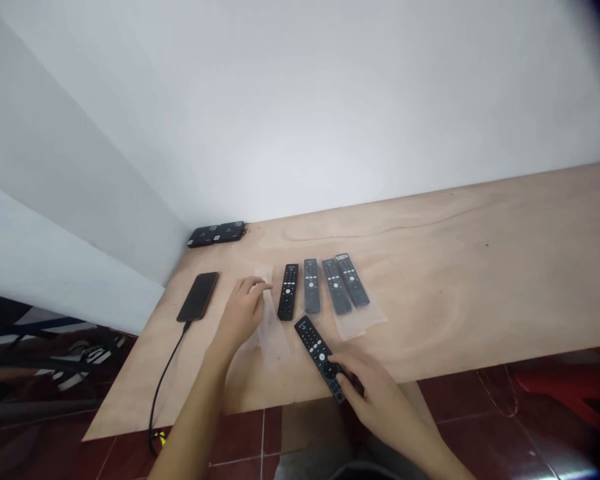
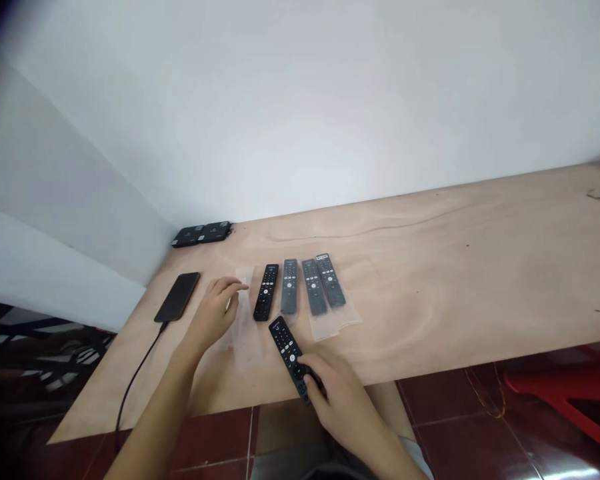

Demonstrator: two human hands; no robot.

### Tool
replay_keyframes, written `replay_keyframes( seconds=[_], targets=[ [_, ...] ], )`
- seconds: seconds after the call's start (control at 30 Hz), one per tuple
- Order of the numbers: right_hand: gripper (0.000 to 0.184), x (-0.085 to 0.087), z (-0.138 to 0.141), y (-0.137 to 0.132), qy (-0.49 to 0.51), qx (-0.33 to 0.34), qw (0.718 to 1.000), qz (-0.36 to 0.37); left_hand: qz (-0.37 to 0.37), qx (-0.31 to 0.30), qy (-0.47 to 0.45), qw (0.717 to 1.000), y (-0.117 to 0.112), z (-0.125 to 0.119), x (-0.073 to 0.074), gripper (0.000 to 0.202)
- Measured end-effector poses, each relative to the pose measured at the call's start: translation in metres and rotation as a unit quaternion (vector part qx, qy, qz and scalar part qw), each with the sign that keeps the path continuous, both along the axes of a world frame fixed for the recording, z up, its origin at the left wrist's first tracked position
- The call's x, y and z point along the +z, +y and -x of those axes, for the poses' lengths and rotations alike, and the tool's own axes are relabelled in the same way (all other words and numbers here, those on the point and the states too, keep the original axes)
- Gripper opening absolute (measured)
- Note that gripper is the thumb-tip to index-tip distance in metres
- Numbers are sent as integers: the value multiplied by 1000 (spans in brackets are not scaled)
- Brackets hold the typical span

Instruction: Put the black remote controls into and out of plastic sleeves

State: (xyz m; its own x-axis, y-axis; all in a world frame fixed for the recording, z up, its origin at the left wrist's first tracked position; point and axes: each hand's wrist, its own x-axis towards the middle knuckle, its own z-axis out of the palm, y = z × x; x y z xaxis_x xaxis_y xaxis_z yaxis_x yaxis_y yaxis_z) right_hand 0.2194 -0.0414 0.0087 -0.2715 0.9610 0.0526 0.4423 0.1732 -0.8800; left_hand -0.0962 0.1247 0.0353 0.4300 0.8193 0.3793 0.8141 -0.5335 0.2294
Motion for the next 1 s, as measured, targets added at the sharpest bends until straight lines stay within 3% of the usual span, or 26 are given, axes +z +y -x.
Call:
replay_keyframes(
  seconds=[0.07, 0.2, 0.27, 0.43, 0.73, 0.83, 1.0],
  targets=[
    [36, -1, -2, -1, -7, 2, 1000, 1, -23, 71, -20, 997, -20, -7, -7, 21],
    [37, -3, -2, 0, -6, 10, 1000, -4, -16, 206, -35, 978, -51, -15, -28, 30],
    [35, -4, -2, 1, -2, 10, 1000, -5, 4, 229, -59, 972, -57, -16, -38, 28],
    [35, -4, -3, 2, 5, 8, 1000, -1, 12, 215, -102, 971, -55, -14, -43, 19],
    [35, -6, -1, 0, 4, -2, 1000, -7, -17, 191, -85, 978, -9, 9, -11, 21],
    [42, -4, -3, -1, -2, 10, 1000, 2, -24, 143, -64, 987, -5, 0, -10, 27],
    [68, 2, -1, 1, -32, 73, 997, 0, -6, 11, -13, 1000, -24, -35, -24, 39]
  ],
)
